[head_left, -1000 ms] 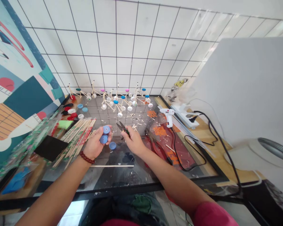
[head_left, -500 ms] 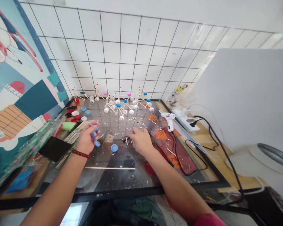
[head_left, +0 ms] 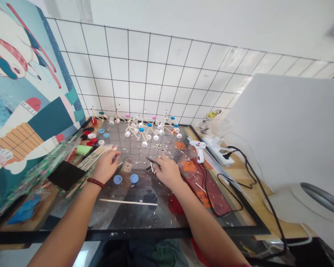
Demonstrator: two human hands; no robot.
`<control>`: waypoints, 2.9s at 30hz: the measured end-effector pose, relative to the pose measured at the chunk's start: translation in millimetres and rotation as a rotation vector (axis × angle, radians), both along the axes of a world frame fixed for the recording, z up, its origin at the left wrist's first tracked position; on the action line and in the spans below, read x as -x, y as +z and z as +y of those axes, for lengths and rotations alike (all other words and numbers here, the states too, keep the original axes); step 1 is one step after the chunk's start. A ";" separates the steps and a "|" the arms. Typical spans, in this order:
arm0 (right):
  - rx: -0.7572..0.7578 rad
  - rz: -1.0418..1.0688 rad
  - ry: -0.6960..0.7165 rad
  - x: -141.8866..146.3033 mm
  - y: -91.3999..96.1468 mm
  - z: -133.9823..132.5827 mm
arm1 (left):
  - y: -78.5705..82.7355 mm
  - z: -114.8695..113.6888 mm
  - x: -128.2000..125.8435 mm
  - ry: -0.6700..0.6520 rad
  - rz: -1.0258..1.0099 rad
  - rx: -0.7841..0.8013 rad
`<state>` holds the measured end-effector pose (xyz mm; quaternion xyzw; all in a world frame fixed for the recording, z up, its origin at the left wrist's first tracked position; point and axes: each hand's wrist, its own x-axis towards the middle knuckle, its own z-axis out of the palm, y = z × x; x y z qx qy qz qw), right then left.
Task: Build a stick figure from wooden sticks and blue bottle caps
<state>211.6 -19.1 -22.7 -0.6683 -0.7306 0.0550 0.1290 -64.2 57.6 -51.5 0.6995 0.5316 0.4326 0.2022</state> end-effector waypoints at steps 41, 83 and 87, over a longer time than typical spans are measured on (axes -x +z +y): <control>0.008 -0.084 0.077 17.6 -18.2 -2.0 | 17.7 -17.9 -11.3 -0.248 0.253 -0.169; -0.366 0.275 0.369 5.7 -25.1 1.8 | 14.5 -25.2 -5.1 -0.021 0.741 -0.127; -0.420 0.258 0.182 -20.2 -17.5 13.2 | 10.0 -22.6 -3.4 0.001 0.729 -0.127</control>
